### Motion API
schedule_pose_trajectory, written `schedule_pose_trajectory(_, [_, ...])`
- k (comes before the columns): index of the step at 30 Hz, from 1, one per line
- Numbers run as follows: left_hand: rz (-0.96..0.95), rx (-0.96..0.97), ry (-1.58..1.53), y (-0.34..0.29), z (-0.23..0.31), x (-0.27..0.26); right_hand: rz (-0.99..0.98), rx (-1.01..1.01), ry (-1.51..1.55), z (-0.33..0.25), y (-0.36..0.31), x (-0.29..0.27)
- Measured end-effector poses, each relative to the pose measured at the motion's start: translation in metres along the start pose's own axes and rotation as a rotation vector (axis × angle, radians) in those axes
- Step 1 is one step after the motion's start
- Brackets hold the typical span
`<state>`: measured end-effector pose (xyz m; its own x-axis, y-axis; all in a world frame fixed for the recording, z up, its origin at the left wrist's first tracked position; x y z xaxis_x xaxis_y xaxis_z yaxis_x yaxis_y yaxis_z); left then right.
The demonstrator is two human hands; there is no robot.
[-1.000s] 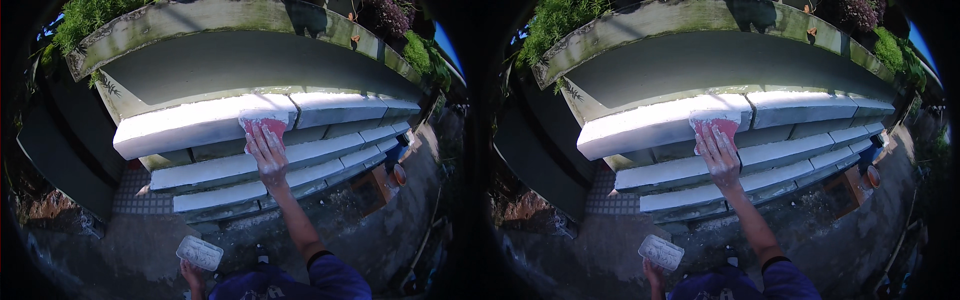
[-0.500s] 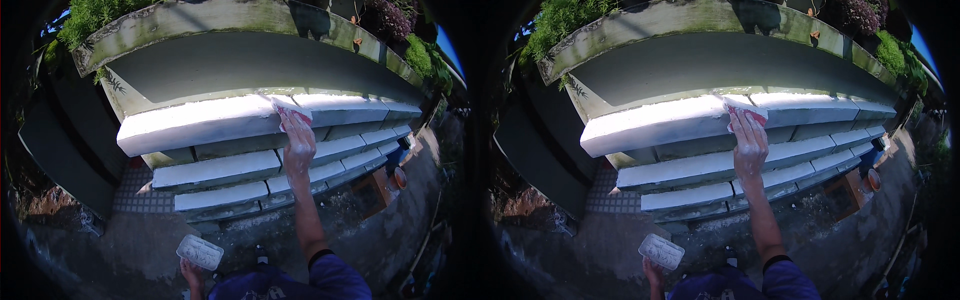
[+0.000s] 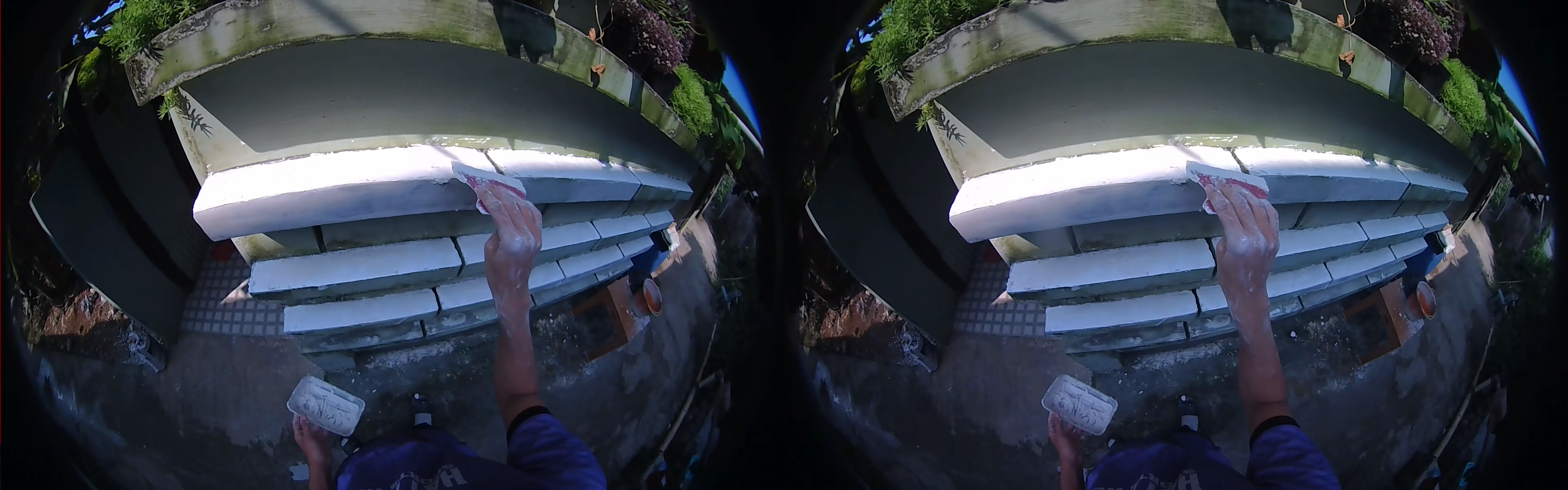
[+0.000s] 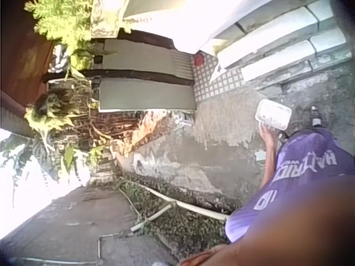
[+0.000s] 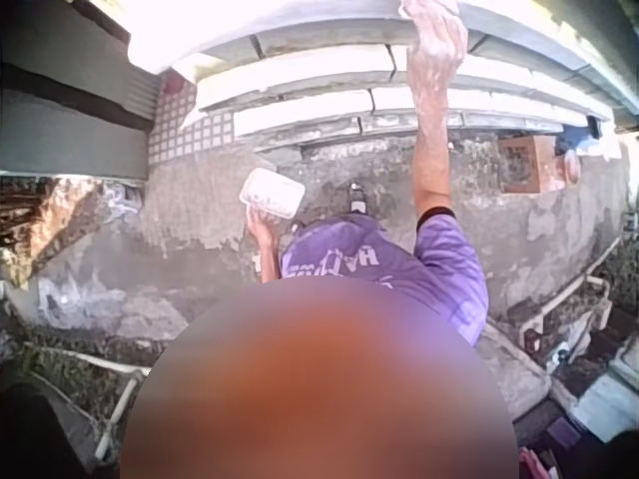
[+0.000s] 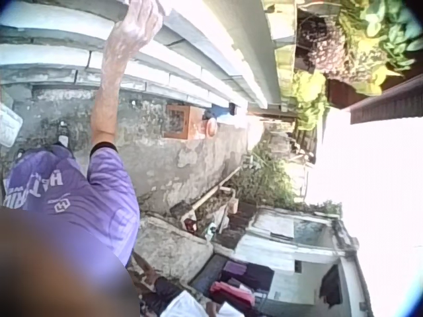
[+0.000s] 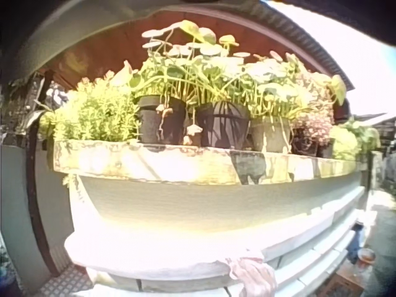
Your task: Smoothing white putty or plaster onto tiered concrete stairs or an exterior wall structure using a putty knife.
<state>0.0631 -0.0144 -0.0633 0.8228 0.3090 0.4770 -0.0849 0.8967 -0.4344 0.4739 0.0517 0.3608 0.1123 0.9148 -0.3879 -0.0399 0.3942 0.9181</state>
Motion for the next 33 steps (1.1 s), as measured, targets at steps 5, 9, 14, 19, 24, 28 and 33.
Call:
schedule_pose_trajectory(5, [0.049, -0.002, 0.029, -0.006, 0.009, 0.002, -0.017, -0.071, 0.054, -0.014, -0.009, 0.034])
schedule_pose_trajectory(9, [0.044, 0.003, 0.017, -0.002, 0.009, -0.001, -0.03, 0.004, 0.132, -0.026, -0.025, 0.018])
schedule_pose_trajectory(14, [0.025, -0.022, 0.006, -0.004, 0.009, 0.005, -0.007, -0.081, 0.05, -0.023, 0.02, 0.032])
schedule_pose_trajectory(19, [0.034, -0.013, -0.004, -0.005, 0.006, 0.001, -0.041, -0.148, 0.063, -0.044, -0.015, 0.024])
schedule_pose_trajectory(24, [0.055, 0.003, 0.001, -0.009, 0.007, -0.009, -0.056, -0.023, 0.171, -0.03, -0.006, -0.008])
schedule_pose_trajectory(28, [0.048, -0.027, -0.005, -0.003, 0.002, -0.011, -0.084, 0.104, 0.108, 0.003, 0.038, -0.007])
schedule_pose_trajectory(33, [0.063, -0.033, 0.017, -0.003, 0.006, 0.001, -0.3, 0.042, -0.007, -0.001, 0.08, 0.015])
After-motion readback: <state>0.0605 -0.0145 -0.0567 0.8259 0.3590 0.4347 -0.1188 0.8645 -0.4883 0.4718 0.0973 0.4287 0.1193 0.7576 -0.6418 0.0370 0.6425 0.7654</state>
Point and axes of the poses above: each hand's wrist, its own y-axis towards the middle knuckle, its own x-axis out of the palm, z = x × y, the point moved 5 cm from there along y, towards the middle knuckle, and after that the axes turned 3 degrees about -x, right-handed, at the moved point
